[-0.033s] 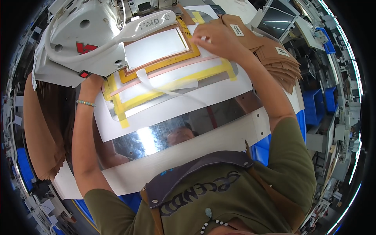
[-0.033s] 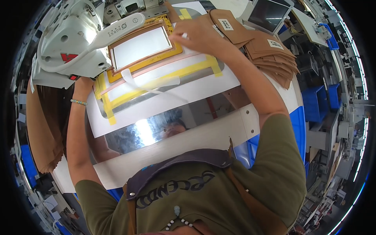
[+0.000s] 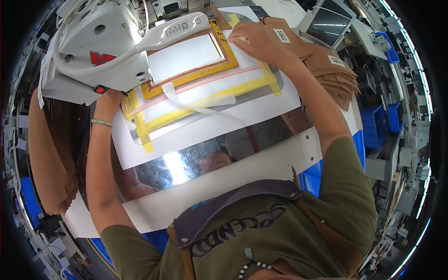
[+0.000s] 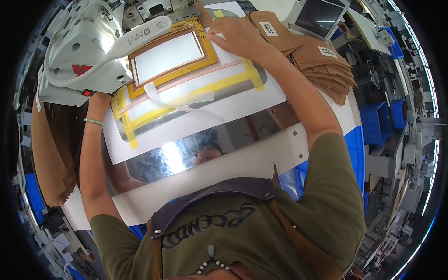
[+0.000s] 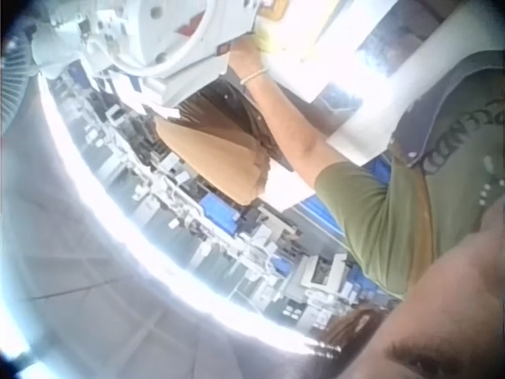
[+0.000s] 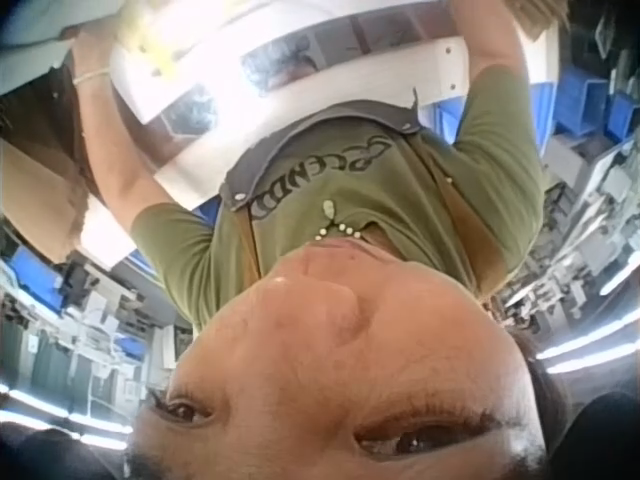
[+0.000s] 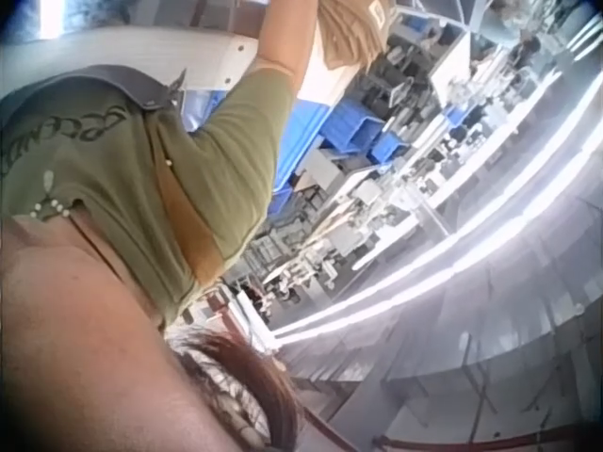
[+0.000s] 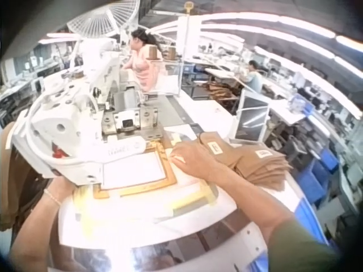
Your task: Sewing brand labels onto fabric or leather pieces using an industrial sewing machine.
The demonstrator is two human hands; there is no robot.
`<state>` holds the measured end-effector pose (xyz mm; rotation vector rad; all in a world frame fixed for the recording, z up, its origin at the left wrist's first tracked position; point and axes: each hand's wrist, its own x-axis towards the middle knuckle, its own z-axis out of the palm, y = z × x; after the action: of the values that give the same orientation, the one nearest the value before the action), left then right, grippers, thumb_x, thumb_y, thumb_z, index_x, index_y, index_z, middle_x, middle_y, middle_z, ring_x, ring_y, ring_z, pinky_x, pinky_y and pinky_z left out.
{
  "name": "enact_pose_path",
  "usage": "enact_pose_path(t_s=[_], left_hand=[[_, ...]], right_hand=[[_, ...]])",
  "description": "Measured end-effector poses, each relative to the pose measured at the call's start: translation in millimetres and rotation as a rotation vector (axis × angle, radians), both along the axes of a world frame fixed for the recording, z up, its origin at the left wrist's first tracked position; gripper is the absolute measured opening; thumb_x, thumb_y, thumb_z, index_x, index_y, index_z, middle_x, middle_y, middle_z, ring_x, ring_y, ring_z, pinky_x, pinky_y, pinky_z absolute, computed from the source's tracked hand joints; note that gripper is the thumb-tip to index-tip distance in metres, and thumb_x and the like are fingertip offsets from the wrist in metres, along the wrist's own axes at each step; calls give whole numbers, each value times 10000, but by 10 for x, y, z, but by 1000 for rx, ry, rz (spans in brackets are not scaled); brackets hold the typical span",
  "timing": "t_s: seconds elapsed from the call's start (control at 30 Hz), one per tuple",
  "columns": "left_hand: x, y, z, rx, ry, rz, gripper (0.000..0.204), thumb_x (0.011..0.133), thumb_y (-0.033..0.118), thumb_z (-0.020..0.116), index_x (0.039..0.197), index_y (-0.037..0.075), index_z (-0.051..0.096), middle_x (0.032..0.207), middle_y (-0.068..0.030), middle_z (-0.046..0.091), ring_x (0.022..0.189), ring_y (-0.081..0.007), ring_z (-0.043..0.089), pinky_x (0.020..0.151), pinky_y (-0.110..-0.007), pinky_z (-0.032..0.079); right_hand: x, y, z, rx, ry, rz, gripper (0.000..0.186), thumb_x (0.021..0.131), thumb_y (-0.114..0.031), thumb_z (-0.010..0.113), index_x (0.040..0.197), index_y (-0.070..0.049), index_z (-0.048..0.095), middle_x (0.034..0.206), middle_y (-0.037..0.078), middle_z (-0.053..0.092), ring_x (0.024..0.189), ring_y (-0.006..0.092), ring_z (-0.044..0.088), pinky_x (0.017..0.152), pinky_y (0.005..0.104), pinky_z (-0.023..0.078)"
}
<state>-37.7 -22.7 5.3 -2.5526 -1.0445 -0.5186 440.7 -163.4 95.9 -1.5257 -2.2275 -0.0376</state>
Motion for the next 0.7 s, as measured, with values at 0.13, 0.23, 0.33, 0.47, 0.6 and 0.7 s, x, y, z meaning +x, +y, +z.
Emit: enact_pose_path(t_s=[0.13,0.23,0.33,0.47,0.6,0.7], left_hand=[[-118,-9,-124,-26,24,64,209,851,89,705,1035,3,754,958,-197,767,928,-380,744,821,-475,593],[-160,-1,-222,-44,41,102,203,849,76,717,1033,0,758,971,-196,766,947,-384,737,834,-474,586],[-211,18,-287,-56,58,142,198,848,64,729,1032,-3,761,984,-194,764,967,-389,730,847,-474,578],[-257,50,-257,-59,69,198,192,845,47,745,1029,-6,765,1002,-192,762,992,-395,720,864,-474,568],[51,-306,34,-190,122,324,125,851,36,751,964,-12,769,981,-189,748,993,-396,707,836,-475,555],[63,-618,268,-148,-186,22,95,867,91,733,827,5,722,906,-161,722,893,-365,697,847,-476,546]], right_hand=[[36,276,-203,213,-199,-38,254,1023,-166,648,1250,-92,734,1185,97,762,1134,303,688,956,439,578],[53,537,-408,159,-339,-109,348,1006,-132,634,1350,-97,674,1148,85,754,1094,306,694,925,449,583],[0,634,-434,188,-396,-157,380,965,-103,653,1345,-92,664,1044,70,741,1024,303,704,879,440,590],[45,729,-419,414,-397,32,383,913,-77,679,1296,-75,672,956,64,718,949,283,709,811,407,596],[98,337,-394,397,-424,-4,293,888,-53,691,1179,-77,718,931,47,722,895,240,710,762,366,582],[203,-3,-381,403,-385,18,218,873,-57,714,1085,-86,760,951,34,737,901,223,717,756,353,577]])
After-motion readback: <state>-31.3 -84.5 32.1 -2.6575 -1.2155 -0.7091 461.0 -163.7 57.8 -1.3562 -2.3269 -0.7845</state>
